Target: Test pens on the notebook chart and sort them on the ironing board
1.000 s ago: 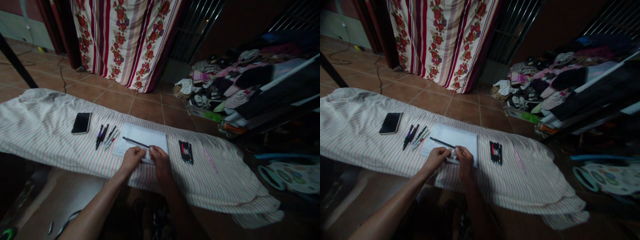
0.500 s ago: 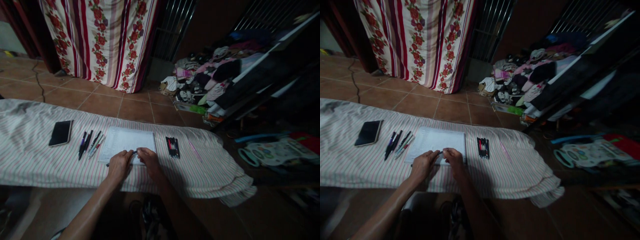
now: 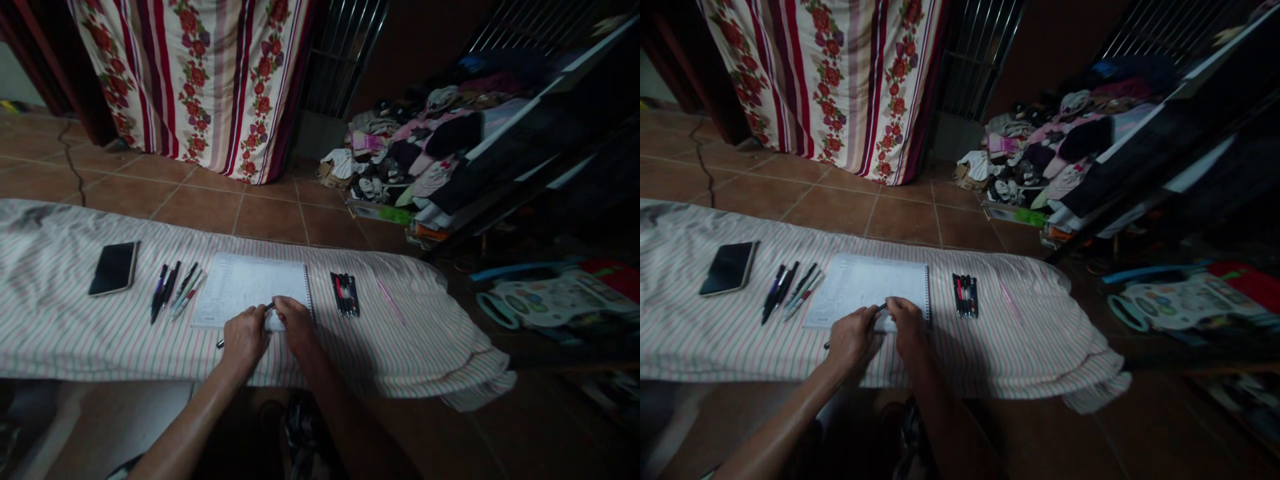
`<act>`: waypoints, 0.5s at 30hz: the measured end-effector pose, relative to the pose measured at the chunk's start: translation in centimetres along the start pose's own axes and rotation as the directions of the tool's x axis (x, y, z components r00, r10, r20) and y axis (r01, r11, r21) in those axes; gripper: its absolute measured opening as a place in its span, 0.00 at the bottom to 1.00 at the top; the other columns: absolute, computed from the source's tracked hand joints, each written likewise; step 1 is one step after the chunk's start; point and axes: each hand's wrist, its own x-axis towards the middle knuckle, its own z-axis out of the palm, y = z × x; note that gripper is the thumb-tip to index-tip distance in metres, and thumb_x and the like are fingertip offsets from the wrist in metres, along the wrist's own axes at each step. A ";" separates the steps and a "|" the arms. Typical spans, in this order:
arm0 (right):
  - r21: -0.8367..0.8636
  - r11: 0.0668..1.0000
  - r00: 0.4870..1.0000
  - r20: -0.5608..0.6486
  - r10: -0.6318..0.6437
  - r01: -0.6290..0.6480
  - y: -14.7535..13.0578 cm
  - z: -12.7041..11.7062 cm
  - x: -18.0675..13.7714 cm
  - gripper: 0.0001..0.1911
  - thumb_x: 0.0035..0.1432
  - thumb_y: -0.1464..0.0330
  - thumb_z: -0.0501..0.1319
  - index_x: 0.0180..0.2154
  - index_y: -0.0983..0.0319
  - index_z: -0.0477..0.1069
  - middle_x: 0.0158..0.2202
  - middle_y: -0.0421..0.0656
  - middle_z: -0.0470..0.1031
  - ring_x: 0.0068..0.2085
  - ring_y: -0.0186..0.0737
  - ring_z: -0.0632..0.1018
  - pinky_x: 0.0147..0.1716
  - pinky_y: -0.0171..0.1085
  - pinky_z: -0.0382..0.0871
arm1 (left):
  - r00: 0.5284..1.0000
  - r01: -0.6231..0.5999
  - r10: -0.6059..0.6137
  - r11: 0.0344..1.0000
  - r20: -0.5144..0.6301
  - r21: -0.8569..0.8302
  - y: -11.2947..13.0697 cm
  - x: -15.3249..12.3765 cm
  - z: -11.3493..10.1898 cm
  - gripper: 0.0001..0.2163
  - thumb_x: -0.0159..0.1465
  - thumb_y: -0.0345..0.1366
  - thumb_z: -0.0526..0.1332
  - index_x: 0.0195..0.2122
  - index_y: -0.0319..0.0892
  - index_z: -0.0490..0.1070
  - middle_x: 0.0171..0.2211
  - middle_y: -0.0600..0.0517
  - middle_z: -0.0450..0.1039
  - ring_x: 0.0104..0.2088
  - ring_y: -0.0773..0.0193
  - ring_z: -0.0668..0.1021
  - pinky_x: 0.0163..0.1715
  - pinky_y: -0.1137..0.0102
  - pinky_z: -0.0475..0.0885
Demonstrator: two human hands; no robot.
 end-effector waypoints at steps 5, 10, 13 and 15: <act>0.066 0.997 0.989 0.146 0.039 -0.050 0.0 -0.4 0.0 0.16 0.43 0.58 0.63 0.33 0.61 0.74 0.27 0.40 0.72 0.27 0.33 0.70 0.26 0.32 0.61 | 0.998 0.057 -0.055 0.996 0.028 -0.069 -0.1 0.3 -0.1 0.15 0.65 0.38 0.44 0.41 0.44 0.69 0.35 0.49 0.76 0.33 0.61 0.77 0.28 0.71 0.62; 0.185 0.966 0.968 0.212 0.138 -0.178 -0.4 -0.5 0.1 0.20 0.42 0.58 0.64 0.38 0.60 0.71 0.30 0.41 0.73 0.27 0.32 0.71 0.27 0.32 0.64 | 0.998 0.064 -0.064 0.998 0.025 0.001 -0.4 0.2 -0.6 0.15 0.65 0.38 0.44 0.42 0.44 0.69 0.34 0.48 0.75 0.31 0.60 0.77 0.25 0.71 0.61; 0.167 0.964 0.966 0.194 0.173 -0.206 -0.6 -0.3 0.2 0.16 0.40 0.57 0.66 0.28 0.62 0.71 0.26 0.39 0.71 0.24 0.29 0.70 0.26 0.31 0.63 | 0.998 0.044 -0.045 0.999 0.035 0.026 -0.5 0.1 -0.8 0.15 0.65 0.37 0.44 0.41 0.44 0.69 0.33 0.49 0.75 0.31 0.60 0.77 0.24 0.71 0.61; 0.126 0.970 0.967 0.179 0.182 -0.206 -0.6 -0.3 0.3 0.15 0.38 0.58 0.67 0.23 0.63 0.69 0.22 0.37 0.68 0.22 0.27 0.67 0.24 0.30 0.61 | 0.999 0.027 -0.028 0.999 0.032 0.033 -0.4 0.0 -0.8 0.15 0.65 0.37 0.44 0.40 0.44 0.70 0.32 0.50 0.75 0.31 0.59 0.77 0.24 0.70 0.61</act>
